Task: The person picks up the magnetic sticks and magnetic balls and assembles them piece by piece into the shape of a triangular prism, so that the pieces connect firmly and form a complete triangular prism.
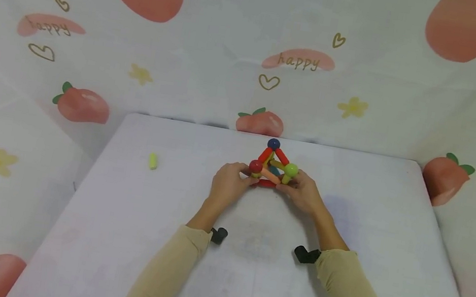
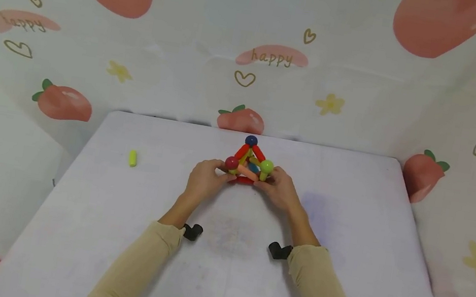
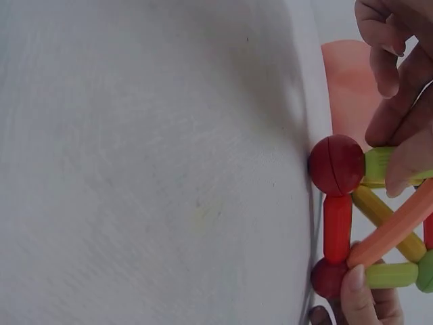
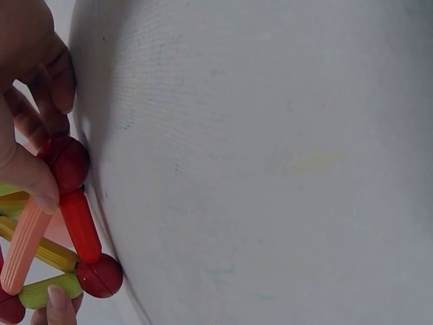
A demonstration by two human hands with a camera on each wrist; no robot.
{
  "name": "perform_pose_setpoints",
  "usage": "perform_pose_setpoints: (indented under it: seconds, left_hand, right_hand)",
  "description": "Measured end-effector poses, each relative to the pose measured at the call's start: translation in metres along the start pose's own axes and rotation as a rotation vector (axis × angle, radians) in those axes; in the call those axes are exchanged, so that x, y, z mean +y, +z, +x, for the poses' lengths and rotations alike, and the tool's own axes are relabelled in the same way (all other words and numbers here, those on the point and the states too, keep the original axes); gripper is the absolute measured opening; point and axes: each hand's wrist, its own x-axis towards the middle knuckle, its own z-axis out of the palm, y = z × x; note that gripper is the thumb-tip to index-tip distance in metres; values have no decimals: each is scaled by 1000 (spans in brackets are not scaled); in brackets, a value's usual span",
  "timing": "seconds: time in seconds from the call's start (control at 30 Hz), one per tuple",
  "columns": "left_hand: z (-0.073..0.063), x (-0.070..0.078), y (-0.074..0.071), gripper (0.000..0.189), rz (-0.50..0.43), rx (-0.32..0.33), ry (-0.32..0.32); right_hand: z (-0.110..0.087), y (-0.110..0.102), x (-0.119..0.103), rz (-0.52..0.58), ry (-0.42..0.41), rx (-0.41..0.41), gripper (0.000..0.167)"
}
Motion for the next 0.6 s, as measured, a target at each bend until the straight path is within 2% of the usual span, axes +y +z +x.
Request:
perform_pose_setpoints:
  seconds: [0.07, 0.17, 0.23, 0.3, 0.43, 0.5, 0.6]
  left_hand:
    - [0, 0, 0, 30, 6, 13, 4]
    - [-1, -2, -4, 32, 2, 0, -14]
    - [-1, -7, -11, 36, -14, -2, -26]
    - [0, -16, -25, 41, -35, 12, -41]
    - [5, -53, -65, 47, -69, 112, -90]
    - [6, -77, -87, 47, -63, 171, -146]
    - [3, -112, -115, 48, -29, 222, -270]
  right_hand:
    - [0, 2, 0, 1, -4, 6, 21]
    - [0, 3, 0, -1, 4, 9, 21]
    - [0, 3, 0, 7, 15, 4, 21]
    - [0, 4, -1, 9, 28, -2, 21]
    - [0, 3, -1, -2, 41, -1, 21]
    - [0, 3, -1, -14, 39, 0, 21]
    - [0, 2, -1, -12, 28, 8, 21]
